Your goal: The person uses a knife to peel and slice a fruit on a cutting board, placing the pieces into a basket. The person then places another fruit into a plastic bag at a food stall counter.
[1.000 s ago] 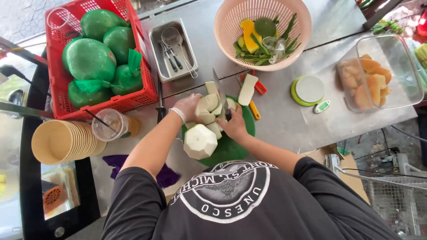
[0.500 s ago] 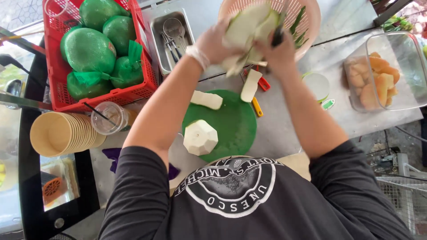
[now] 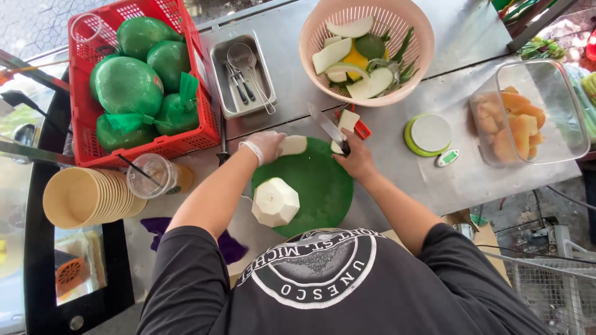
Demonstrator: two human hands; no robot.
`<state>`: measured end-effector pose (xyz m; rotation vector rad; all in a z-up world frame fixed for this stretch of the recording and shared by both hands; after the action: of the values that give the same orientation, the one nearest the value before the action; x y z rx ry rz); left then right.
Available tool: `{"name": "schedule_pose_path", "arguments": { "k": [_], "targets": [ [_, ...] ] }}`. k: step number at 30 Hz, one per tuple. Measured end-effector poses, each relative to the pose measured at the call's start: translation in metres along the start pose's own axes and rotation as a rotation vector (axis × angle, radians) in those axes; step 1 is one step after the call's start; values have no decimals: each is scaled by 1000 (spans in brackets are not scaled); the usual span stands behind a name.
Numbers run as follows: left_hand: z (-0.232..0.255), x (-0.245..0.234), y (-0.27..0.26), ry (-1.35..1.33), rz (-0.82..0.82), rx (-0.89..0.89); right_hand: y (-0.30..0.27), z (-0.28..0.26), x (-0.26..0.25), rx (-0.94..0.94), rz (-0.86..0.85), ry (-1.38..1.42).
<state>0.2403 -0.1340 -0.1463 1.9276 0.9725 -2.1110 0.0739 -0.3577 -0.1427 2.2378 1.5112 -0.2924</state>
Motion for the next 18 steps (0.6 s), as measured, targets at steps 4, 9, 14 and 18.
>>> {"name": "schedule_pose_path", "arguments": {
  "k": [4, 9, 14, 18],
  "targets": [
    [-14, -17, 3, -13, -265, -49, 9, 19, 8, 213, -15, -164],
    [-16, -145, 22, -247, 75, -71, -5, -65, -34, -252, 153, 443],
    [-10, -237, -73, -322, 361, -368, 47, -135, -104, -492, 259, 246],
    [49, -160, -183, -82, -23, -552, 69, -118, -119, -178, 179, 522]
  ]
}}
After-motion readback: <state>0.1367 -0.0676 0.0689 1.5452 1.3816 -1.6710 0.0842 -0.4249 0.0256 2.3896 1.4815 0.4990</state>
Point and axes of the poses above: each hand's wrist, its own y-axis towards the middle knuckle, its own x-axis out of the palm, z = x × y, the point moved 8 cm from there along y, towards the middle knuckle, and after that the axes turned 15 degrees about y, right-handed, at the moved point
